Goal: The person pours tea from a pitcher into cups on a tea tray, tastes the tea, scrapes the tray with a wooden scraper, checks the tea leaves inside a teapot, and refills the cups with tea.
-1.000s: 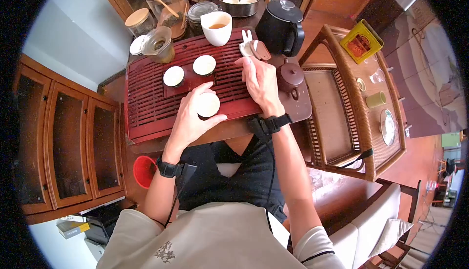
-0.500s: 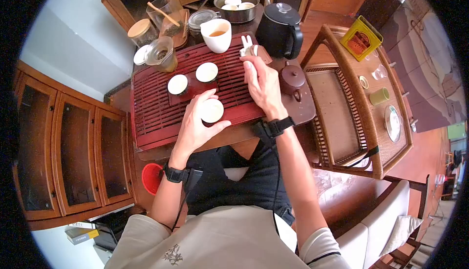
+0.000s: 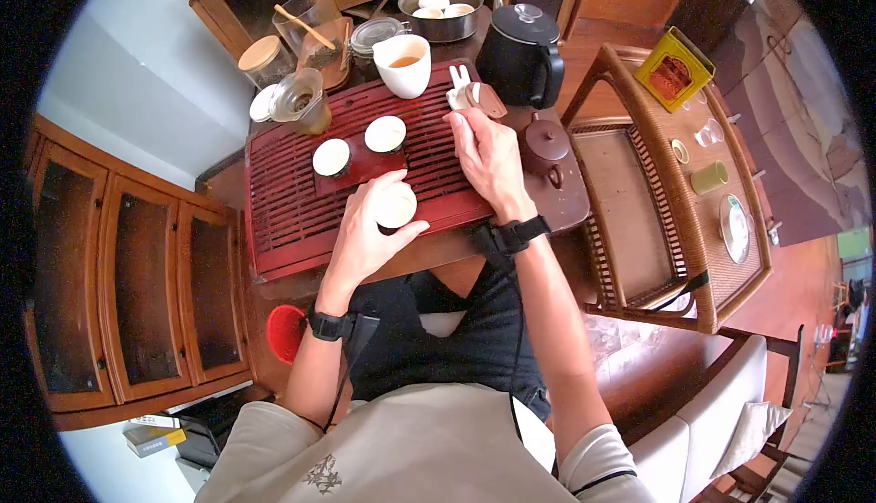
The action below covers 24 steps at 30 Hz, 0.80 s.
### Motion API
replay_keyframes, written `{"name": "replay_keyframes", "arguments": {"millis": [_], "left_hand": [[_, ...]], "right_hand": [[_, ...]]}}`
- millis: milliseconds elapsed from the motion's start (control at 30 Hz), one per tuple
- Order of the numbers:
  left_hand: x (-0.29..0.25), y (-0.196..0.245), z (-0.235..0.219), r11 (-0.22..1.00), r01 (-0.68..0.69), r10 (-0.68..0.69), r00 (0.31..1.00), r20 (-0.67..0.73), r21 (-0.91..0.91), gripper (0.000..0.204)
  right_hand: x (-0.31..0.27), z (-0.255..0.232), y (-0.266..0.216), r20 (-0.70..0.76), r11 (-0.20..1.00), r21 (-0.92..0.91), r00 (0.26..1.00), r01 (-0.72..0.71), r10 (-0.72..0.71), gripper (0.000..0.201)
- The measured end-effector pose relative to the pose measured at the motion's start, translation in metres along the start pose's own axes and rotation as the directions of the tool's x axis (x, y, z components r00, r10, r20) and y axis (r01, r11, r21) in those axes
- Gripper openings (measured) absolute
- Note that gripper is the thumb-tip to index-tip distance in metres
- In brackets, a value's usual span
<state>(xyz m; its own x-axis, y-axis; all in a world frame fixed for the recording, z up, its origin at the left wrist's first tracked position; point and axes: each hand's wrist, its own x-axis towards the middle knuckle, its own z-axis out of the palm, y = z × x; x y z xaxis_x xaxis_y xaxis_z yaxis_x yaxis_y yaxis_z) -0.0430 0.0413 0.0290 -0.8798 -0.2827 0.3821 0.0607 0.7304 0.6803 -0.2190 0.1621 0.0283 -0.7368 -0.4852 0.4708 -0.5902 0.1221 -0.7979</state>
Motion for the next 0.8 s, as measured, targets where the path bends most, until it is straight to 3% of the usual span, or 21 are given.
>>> {"name": "replay_keyframes", "arguments": {"millis": [167,233,300,467,567,667,800], "left_hand": [[-0.0002,0.0013,-0.0009,1.000,0.019,-0.019,1.000,0.005,-0.005,0.065],[-0.0011,0.0013,-0.0009,1.000,0.017,-0.017,1.000,0.000,-0.010,0.064],[-0.0003,0.0011,-0.0003,1.000,0.006,-0.006,1.000,-0.005,-0.009,0.064],[-0.0011,0.0004,-0.0014,1.000,0.009,-0.009,1.000,0.002,-0.006,0.064],[0.0000,0.0000,0.0005,1.000,-0.002,0.002,1.000,-0.006,-0.002,0.063],[-0.0012,-0.0005,-0.0009,1.000,0.003,-0.003,1.000,-0.006,0.002,0.062],[-0.0005,0.0000,0.0003,1.000,-0.010,0.010,1.000,-0.013,0.012,0.061]], "right_hand": [[0.0019,0.0008,0.0015,0.004,0.999,-0.020,0.999,0.032,-0.032,0.020],[0.0010,-0.0010,-0.0034,0.034,0.999,-0.030,0.999,-0.031,0.032,0.019],[0.0013,0.0000,-0.0005,-0.015,0.999,-0.035,0.999,0.036,-0.037,0.019],[0.0014,-0.0007,-0.0019,0.029,0.999,-0.044,0.999,-0.024,0.025,0.019],[0.0020,0.0005,0.0008,-0.012,0.999,-0.027,0.999,0.041,-0.041,0.018],[0.0018,-0.0011,-0.0031,0.047,0.998,-0.050,0.998,-0.033,0.036,0.018],[0.0019,0.0009,0.0040,0.016,0.996,-0.082,0.999,0.043,-0.042,0.021]]}}
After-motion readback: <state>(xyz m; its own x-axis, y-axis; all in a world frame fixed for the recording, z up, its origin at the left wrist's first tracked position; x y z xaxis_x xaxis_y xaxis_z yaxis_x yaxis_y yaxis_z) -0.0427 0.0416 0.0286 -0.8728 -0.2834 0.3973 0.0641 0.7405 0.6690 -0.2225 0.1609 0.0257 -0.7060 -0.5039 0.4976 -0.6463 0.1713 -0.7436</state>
